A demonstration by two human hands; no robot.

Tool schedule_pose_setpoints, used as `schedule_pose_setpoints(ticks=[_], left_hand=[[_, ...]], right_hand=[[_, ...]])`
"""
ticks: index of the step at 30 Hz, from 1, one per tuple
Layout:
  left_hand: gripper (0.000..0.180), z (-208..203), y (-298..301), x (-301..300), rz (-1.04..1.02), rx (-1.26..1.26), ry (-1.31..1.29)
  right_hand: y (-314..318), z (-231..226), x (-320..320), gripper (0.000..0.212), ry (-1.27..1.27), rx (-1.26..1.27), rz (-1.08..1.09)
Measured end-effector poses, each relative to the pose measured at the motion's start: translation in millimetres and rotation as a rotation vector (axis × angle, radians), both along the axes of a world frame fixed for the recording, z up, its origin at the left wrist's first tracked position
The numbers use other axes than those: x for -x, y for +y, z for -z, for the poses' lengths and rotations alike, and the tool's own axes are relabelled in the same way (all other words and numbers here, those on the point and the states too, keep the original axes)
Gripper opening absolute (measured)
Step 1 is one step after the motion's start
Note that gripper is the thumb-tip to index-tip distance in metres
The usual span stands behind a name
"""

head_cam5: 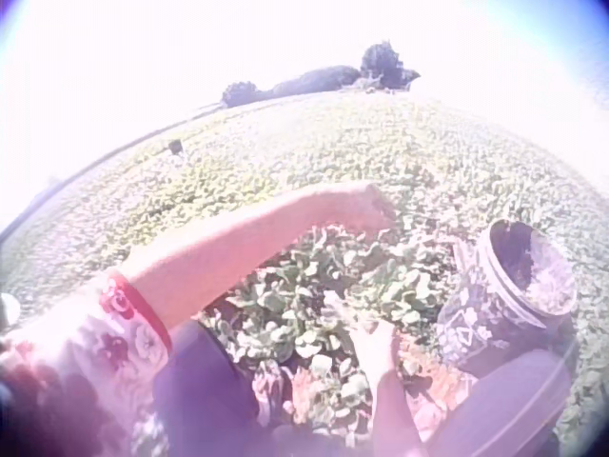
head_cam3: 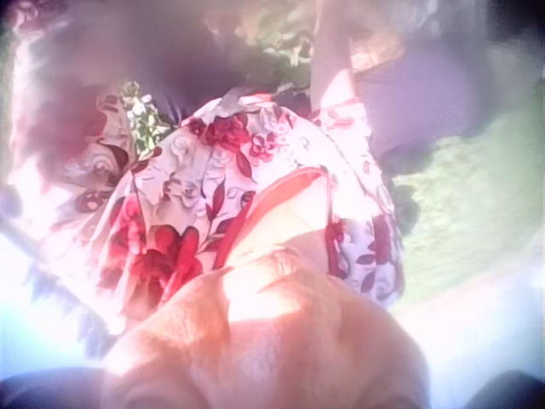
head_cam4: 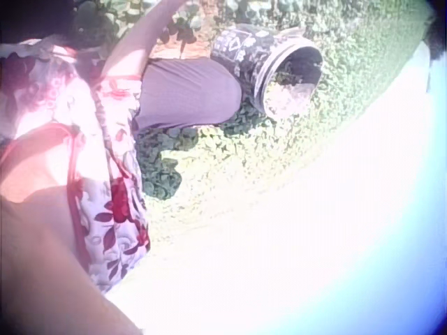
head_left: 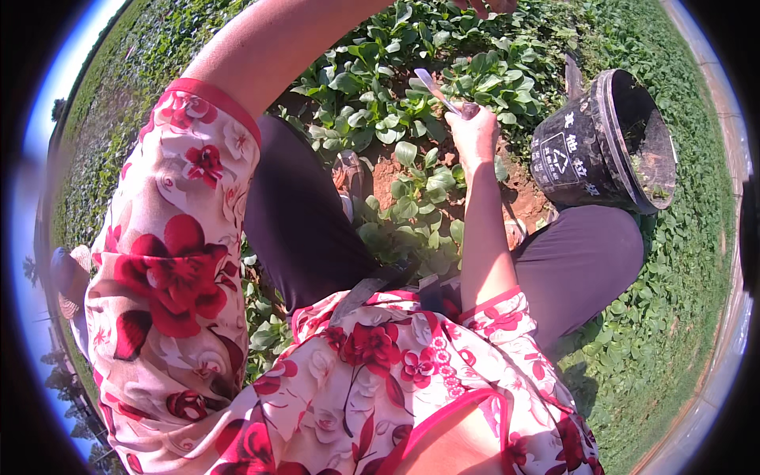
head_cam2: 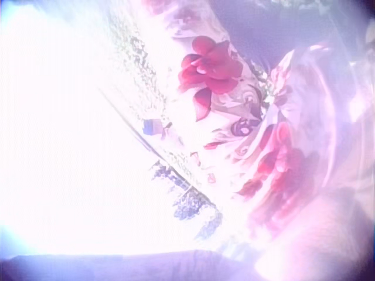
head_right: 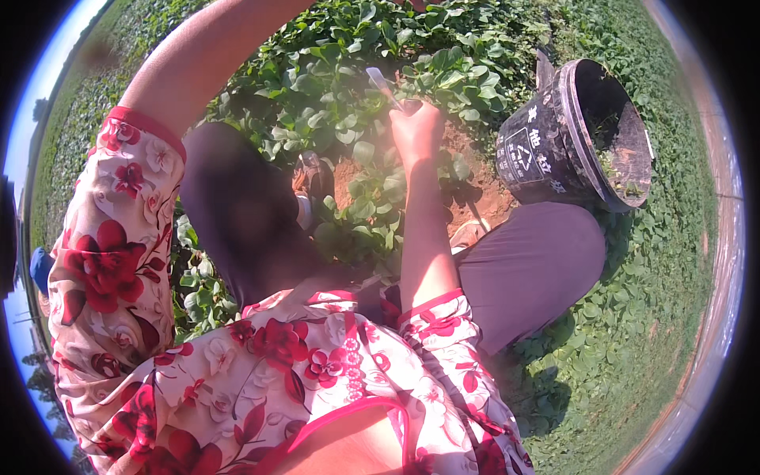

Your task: The person harvests leafy greens from a field using a small blade and places them into a black bucket.

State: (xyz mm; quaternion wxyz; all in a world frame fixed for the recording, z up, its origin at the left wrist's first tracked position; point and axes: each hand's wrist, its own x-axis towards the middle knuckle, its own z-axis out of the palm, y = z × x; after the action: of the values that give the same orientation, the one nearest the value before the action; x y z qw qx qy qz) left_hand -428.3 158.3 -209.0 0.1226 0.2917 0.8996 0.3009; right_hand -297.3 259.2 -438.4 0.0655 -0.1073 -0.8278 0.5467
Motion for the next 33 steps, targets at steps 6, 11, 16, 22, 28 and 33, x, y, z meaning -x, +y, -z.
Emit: schedule_pose_setpoints(ticks=[6,11,16,22,28,33], left_hand=[[0.034,51.3,-174.8,-46.5,-0.423,0.103,-0.142],[0.036,98.9,-238.7,-66.0,-0.516,-0.161,-0.247],[0.032,106.2,-268.2,-85.6,-0.625,-0.395,-0.322],[0.031,111.3,-329.9,-108.0,-0.730,-0.397,-0.367],[0.035,126.5,-411.6,-110.0,-0.849,-0.361,-0.445],[0.037,186.6,-424.6,-110.6,-0.873,-0.280,-0.556]], right_hand=[[-25.4,-30.5,9.3,0.023,0.110,0.156,-0.022],[-24.9,-48.0,1.9,0.028,0.125,0.219,-0.092],[-31.7,-48.7,1.2,0.027,0.171,0.171,-0.125],[-81.4,-55.8,-1.0,0.027,0.038,0.186,-0.286],[-170.5,-42.7,29.1,0.028,0.046,0.000,-0.468],[-199.3,-10.0,29.5,0.029,-0.075,-0.233,-0.616]])
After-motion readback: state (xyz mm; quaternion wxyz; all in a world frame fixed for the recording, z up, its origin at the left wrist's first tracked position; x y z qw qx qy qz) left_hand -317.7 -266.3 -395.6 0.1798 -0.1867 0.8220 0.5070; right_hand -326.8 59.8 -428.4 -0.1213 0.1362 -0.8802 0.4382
